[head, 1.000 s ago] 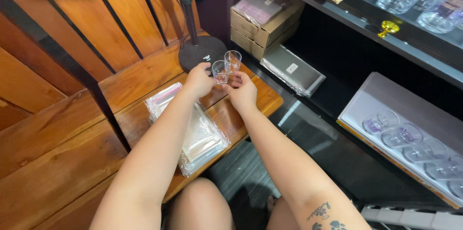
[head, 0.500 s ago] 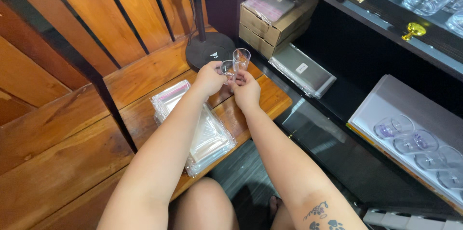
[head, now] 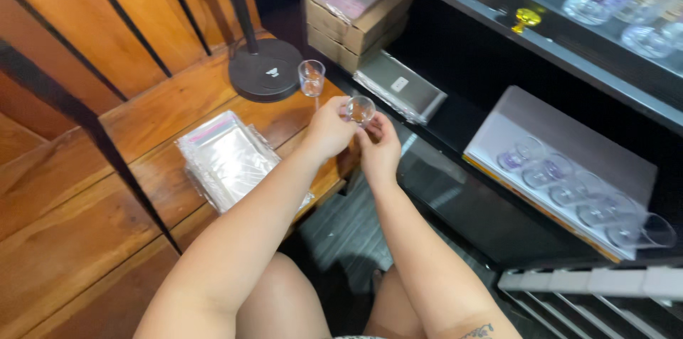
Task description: The person sits on the floor and unpacks clear plastic bags containing small glass cups. They remove the cups from the packaging and place them onto a nearby shelf, arranging them in rows.
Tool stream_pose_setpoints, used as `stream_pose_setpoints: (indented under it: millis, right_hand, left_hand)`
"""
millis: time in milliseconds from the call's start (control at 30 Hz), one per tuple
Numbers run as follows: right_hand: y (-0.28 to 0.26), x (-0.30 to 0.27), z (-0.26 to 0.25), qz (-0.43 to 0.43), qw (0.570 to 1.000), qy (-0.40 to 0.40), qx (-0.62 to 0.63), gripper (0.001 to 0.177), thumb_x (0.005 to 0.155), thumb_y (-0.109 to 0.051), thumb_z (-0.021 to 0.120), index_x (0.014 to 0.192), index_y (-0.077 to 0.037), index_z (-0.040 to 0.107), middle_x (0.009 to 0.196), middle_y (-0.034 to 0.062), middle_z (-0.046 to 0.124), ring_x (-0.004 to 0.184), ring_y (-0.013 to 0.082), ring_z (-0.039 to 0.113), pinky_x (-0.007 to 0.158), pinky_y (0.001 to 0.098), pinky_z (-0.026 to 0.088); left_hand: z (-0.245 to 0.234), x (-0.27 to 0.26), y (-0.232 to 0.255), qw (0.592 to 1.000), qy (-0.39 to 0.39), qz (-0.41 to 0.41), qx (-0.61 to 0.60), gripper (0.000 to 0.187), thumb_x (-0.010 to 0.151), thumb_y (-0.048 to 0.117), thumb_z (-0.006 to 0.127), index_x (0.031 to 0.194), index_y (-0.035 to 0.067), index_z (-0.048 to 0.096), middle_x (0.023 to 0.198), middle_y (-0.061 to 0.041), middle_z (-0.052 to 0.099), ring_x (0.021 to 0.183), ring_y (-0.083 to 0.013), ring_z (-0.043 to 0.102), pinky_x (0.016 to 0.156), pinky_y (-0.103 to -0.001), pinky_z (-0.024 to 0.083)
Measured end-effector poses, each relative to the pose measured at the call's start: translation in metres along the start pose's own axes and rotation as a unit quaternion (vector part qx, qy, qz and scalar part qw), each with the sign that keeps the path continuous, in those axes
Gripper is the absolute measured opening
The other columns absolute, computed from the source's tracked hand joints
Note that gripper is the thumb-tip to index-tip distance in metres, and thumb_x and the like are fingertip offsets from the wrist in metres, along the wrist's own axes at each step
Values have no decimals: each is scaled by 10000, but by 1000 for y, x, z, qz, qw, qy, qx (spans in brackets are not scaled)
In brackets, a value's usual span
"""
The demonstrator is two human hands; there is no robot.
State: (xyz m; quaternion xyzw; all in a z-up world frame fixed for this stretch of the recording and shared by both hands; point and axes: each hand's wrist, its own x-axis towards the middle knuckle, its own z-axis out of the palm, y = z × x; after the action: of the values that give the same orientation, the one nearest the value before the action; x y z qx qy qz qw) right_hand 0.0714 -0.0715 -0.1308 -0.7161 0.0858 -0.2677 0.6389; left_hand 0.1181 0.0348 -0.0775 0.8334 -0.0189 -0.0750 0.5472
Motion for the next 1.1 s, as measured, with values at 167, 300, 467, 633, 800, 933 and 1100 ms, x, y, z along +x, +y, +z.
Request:
stream_pose_setpoints:
  millis: [167, 300, 467, 633, 800, 933, 1100]
  right_hand:
    - [8, 7, -65, -5, 995, 95, -35, 500, 880, -23, 803, 1352, -50, 640, 1230, 158, 706, 1118, 252, 726, 970, 395, 580]
    - [17, 15, -100, 29, 984, 171, -39, 540, 921, -16, 766, 1432, -67, 601, 1327, 147, 668, 1194, 231, 688, 923, 350, 608]
    - [5, 16, -122, 47, 981, 186, -36, 579, 936, 1, 722, 1484, -77, 552, 1410, 172, 622, 1265, 261, 652, 966, 366, 616]
    - [32, 26, -135, 81, 980, 171, -69, 656, 929, 42, 700, 1537, -91, 491, 1472, 169, 589, 1319, 269, 616, 997, 345, 609]
    - [36, 31, -139, 124, 973, 161, -112, 748, 935, 24, 677, 1603, -163, 398, 1469, 150, 599, 1379, 280, 565, 1033, 353, 599]
    - [42, 35, -137, 138, 972, 164, -98, 800, 943, -5, 685, 1634, -214, 338, 1486, 134, 585, 1412, 259, 532, 1054, 363, 581]
    - [23, 28, -131, 146, 972, 150, -105, 785, 977, -91, 661, 1654, -152, 267, 1586, 217, 451, 1374, 327, 561, 1084, 384, 564]
  left_hand:
    - [56, -25, 53, 998, -39, 16, 35, 638, 802, 128, 733, 1427, 157, 611, 1297, -128, 719, 1211, -210, 697, 1049, -377, 560]
    - [102, -30, 73, 997, -65, 40, 17, 639, 805, 143, 699, 1437, 147, 610, 1314, -133, 710, 1247, -236, 674, 1070, -374, 548]
    - [139, -27, 78, 995, -90, 35, 5, 649, 804, 124, 691, 1446, 143, 596, 1317, -139, 705, 1208, -210, 696, 1057, -369, 560]
    - [170, 4, 56, 994, -100, 38, -5, 650, 816, 123, 686, 1458, 99, 580, 1327, -189, 689, 1201, -232, 697, 1044, -369, 561]
    - [189, 18, 51, 993, -114, 38, -14, 672, 806, 101, 685, 1467, 77, 568, 1334, -222, 674, 1221, -280, 682, 1054, -393, 555]
    - [193, 20, 54, 992, -122, 41, -14, 683, 795, 114, 683, 1469, 91, 571, 1341, -221, 672, 1236, -291, 672, 1056, -395, 555]
    - [187, -6, 76, 987, -147, 22, -68, 753, 778, 91, 664, 1516, 72, 517, 1400, -221, 643, 1293, -267, 640, 1108, -391, 512]
